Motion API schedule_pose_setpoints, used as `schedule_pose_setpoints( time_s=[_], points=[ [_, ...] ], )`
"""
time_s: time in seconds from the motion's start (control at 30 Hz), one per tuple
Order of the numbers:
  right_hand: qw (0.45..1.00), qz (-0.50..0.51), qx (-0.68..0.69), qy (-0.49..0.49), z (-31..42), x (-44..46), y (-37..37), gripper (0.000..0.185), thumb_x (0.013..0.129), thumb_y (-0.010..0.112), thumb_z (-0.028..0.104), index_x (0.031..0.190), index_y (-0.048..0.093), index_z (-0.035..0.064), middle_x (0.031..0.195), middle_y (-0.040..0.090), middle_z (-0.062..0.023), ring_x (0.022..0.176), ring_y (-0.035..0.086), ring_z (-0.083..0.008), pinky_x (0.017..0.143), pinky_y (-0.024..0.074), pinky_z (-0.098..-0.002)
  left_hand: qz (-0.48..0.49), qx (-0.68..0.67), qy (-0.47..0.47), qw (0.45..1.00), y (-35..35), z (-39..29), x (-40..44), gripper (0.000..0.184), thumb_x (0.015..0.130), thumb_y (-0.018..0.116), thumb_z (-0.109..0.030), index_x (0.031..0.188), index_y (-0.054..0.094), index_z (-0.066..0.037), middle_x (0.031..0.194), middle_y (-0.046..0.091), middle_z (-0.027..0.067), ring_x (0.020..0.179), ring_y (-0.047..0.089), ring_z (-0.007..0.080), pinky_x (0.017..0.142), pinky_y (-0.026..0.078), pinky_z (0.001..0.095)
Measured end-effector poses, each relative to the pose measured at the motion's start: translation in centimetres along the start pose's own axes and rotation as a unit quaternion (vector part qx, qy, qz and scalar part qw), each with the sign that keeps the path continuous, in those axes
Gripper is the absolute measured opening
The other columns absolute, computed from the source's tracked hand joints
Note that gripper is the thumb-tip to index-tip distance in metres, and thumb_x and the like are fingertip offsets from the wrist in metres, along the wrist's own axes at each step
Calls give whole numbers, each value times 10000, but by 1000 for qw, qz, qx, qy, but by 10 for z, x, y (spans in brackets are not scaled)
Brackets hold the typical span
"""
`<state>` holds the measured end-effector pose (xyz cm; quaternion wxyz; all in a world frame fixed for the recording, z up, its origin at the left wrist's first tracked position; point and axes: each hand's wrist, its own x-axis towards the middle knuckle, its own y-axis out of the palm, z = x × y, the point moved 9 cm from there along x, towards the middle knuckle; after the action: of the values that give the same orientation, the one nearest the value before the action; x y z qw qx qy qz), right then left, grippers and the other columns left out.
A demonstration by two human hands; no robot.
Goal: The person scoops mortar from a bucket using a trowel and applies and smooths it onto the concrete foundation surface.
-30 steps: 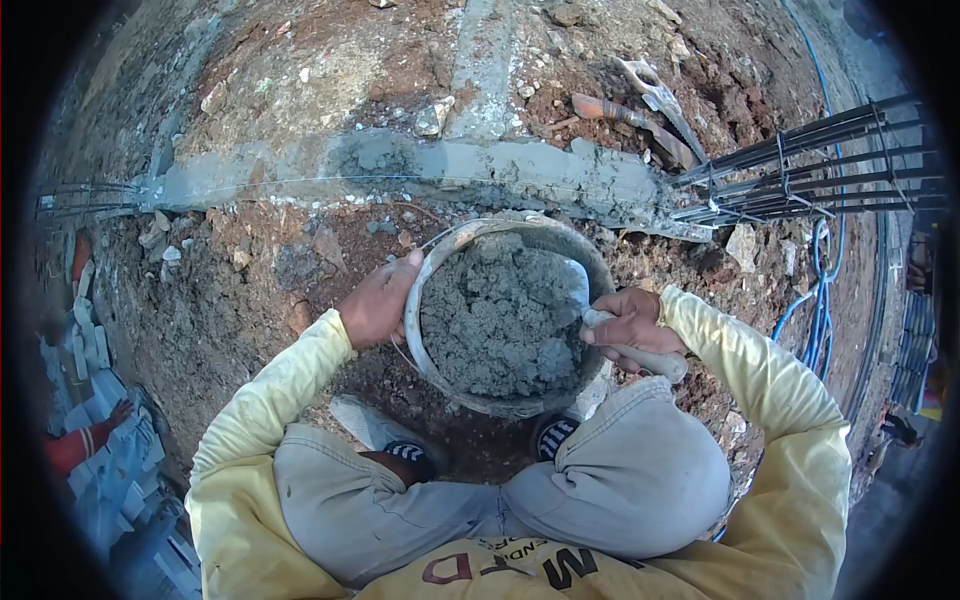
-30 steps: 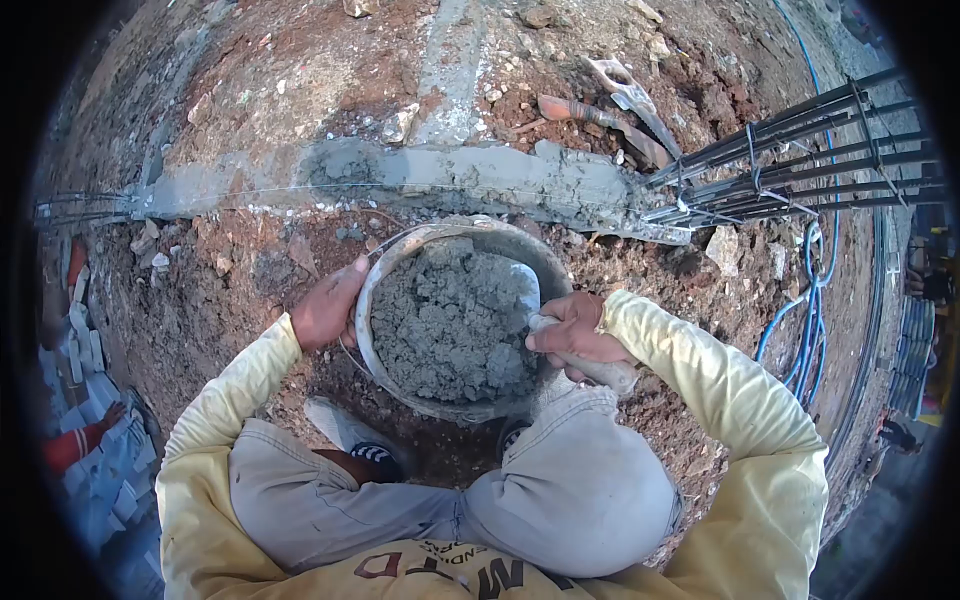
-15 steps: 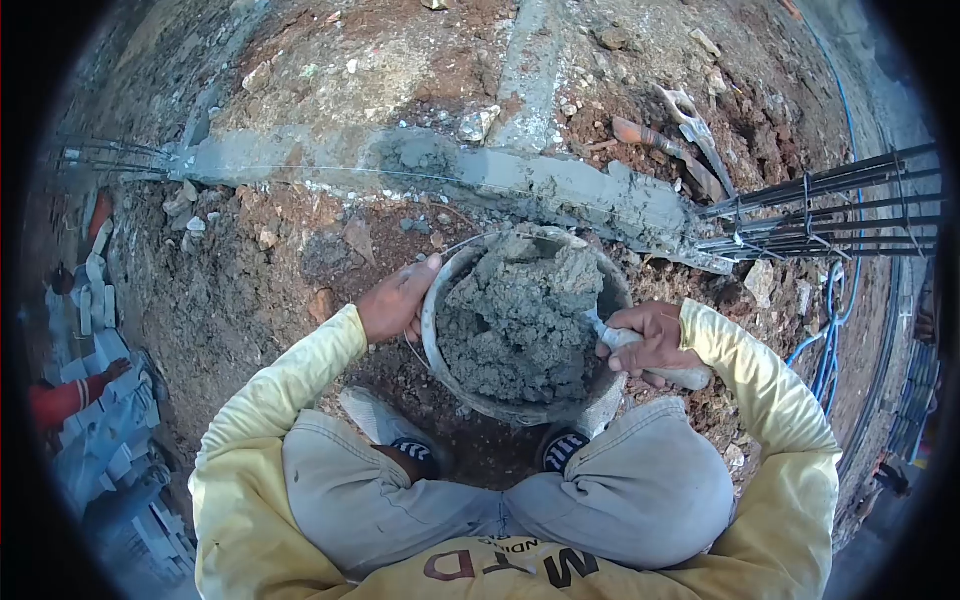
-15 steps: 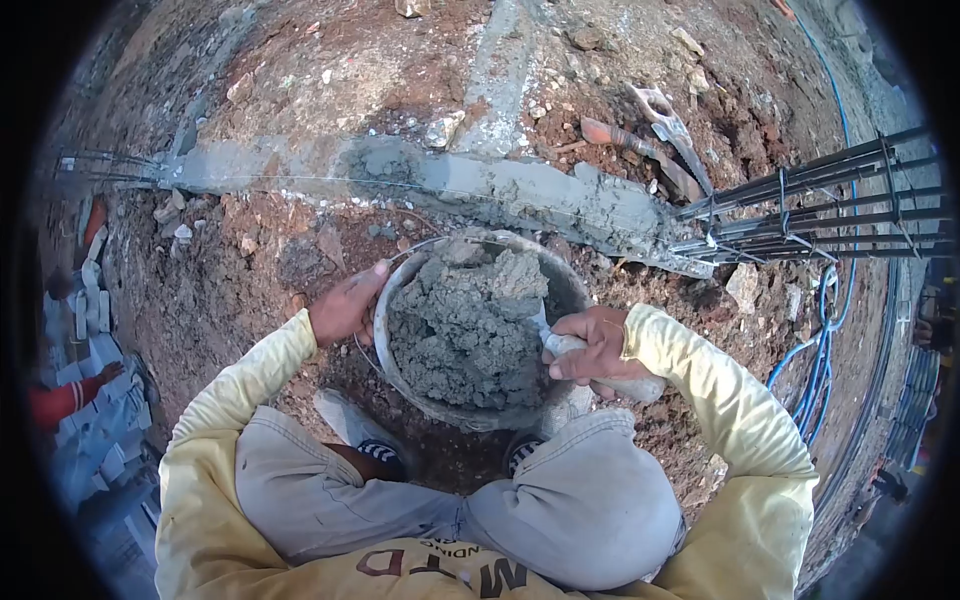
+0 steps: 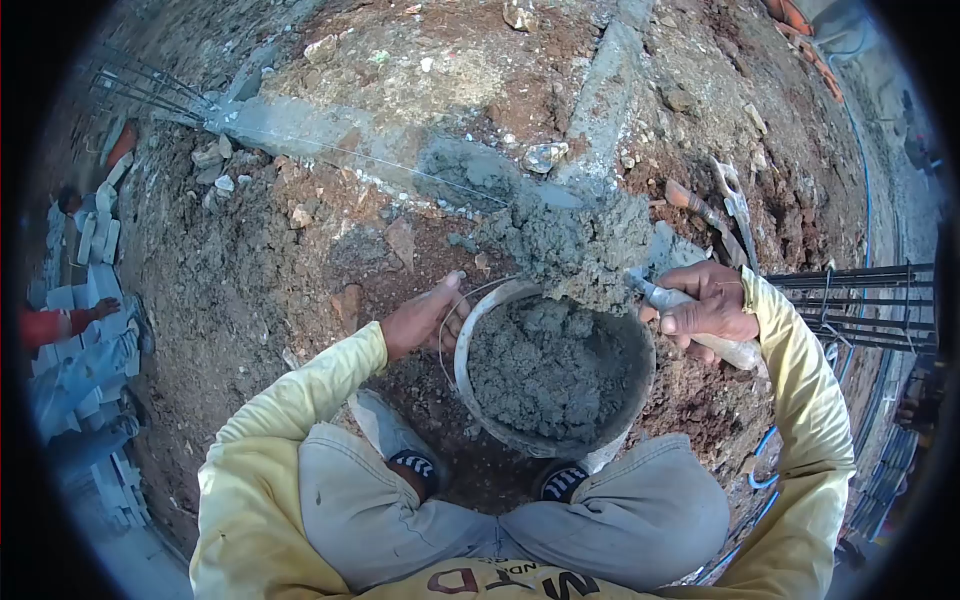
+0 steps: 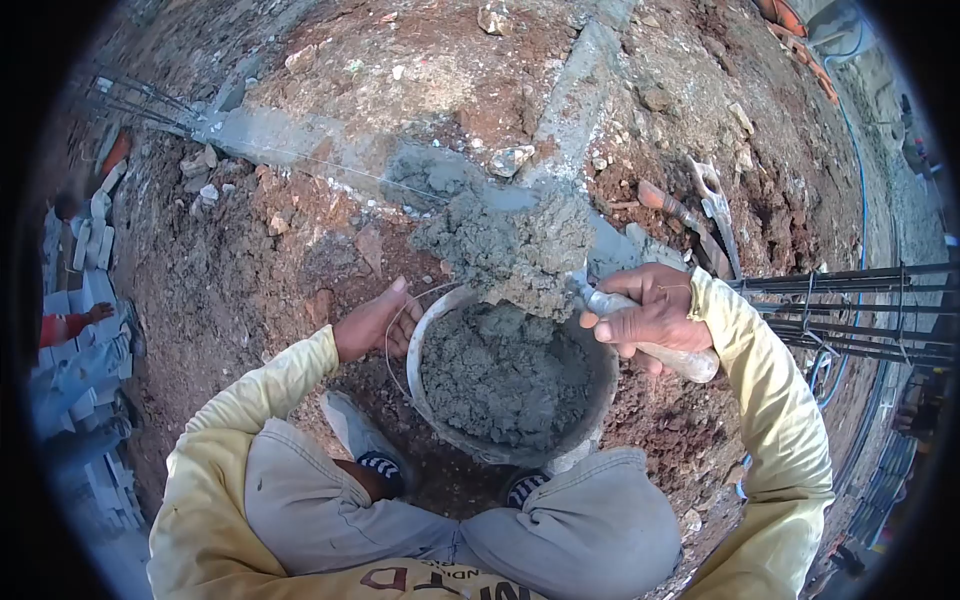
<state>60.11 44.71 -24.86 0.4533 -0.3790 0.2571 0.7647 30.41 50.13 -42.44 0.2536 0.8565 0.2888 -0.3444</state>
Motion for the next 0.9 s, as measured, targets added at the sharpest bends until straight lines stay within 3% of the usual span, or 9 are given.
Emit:
schedule_pose_setpoints(
  time_s=[0.23,0.33,0.37,0.43,0.53,0.67,0.8,0.83,0.9],
  points=[
    [966,-132,-149,-164,103,68,-39,410,887,734,279,1163,606,3,677,561,-31,472,554,-107,423,450,-254,-94,-58,8,994,-51,30,-26,653,983,262,-674,1066,560,-99,846,592,-5,739,586,109,724,496,280],
    [933,-186,-239,-195,93,140,-62,493,899,705,286,1282,550,15,806,631,-22,549,562,-91,530,469,-276,-132,-94,3,987,-62,48,-44,625,995,284,-647,1072,560,-91,837,591,-1,742,591,115,724,498,285],
    [878,-226,-362,-215,82,174,-71,493,907,674,309,1293,530,37,912,679,-99,751,672,-217,671,530,-363,-137,-96,-1,986,-61,54,-48,630,990,291,-653,1070,560,-89,839,582,-4,742,585,109,719,494,278],
    [767,-328,-509,-213,62,211,-70,479,919,616,338,1292,497,61,1112,657,-204,1032,654,-367,869,518,-458,-147,-98,-8,984,-58,64,-56,641,980,304,-666,1065,561,-85,844,565,-10,743,573,98,709,486,265],
    [772,-299,-561,-13,30,237,-68,486,930,558,343,1321,434,82,1321,536,-233,1131,591,-442,970,474,-500,-143,-96,-16,985,-50,68,-61,623,991,308,-645,1076,563,-83,851,571,-10,748,575,99,709,488,266],
    [785,-310,-535,-25,19,203,-69,495,911,577,367,1295,461,76,1237,589,-240,1089,609,-446,947,484,-496,-130,-115,-6,985,-47,64,-58,610,997,311,-631,1077,566,-83,860,580,-11,757,573,99,725,485,271],
    [851,-321,-409,-77,30,164,-81,584,898,575,416,1341,445,60,1129,648,-276,1056,625,-450,950,489,-448,-128,-108,-8,986,-49,59,-50,600,1003,301,-624,1088,566,-93,868,593,-5,780,582,115,755,487,290],
    [896,-304,-295,-130,27,170,-93,560,905,573,421,1322,475,60,1006,674,-199,855,682,-354,796,545,-430,-127,-103,-6,987,-48,57,-48,595,1006,295,-619,1093,566,-96,871,597,-1,789,588,123,765,489,299],
    [979,-189,-12,-74,30,176,-88,516,931,535,435,1285,514,60,842,620,-84,634,624,-208,580,524,-369,-124,-100,-6,987,-45,52,-44,600,1003,297,-626,1094,566,-97,875,597,-1,790,589,124,765,487,302]
  ],
)
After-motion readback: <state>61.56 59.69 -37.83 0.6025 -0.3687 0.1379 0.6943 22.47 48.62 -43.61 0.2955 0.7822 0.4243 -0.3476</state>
